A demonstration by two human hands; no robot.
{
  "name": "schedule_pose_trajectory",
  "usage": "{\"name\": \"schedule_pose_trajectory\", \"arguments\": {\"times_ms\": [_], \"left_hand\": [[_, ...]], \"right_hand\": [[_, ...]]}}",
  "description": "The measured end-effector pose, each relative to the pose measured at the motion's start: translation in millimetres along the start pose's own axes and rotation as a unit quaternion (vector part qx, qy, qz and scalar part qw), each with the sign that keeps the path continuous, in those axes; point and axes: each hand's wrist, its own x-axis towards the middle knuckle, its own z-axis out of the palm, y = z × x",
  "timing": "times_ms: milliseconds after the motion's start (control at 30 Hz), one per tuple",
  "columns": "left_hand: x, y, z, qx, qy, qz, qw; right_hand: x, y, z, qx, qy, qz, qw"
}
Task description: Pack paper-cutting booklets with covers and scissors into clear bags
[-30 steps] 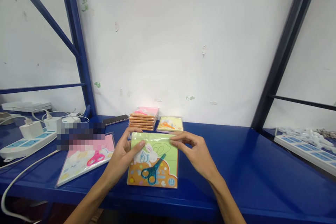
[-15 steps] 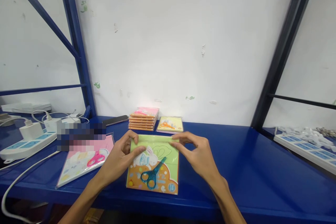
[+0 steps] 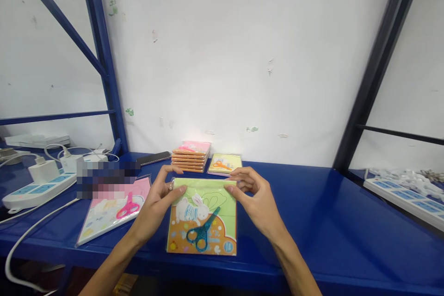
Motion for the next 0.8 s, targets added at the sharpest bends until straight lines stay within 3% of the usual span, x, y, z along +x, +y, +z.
{"name": "schedule_pose_trajectory", "arguments": {"times_ms": [200,300,433,567,667,800], "left_hand": [[4,2,3,-0.117,-0.002,-0.068,0.991],[5,2,5,-0.175,0.024,-0.102,0.979],[6,3,-1,-0.196,0.072,-0.108,0.972],[9,1,-12,-0.155,0.136,-0.080,0.975],[12,-3,-19,-0.110,0.159,-0.072,0.978],[13,-1,-24,-0.097,0.148,-0.082,0.981]], "right_hand": [[2,7,10,0.014,0.006,-0.010,1.000],[-1,3,13,0.036,-0.013,0.039,0.999],[-11,-8,11,0.052,-0.148,0.146,0.977],[-19,-12,16,0.085,-0.269,0.181,0.942],[-19,-11,26,0.107,-0.263,0.174,0.943],[-14,-11,35,0.094,-0.247,0.163,0.951]]}}
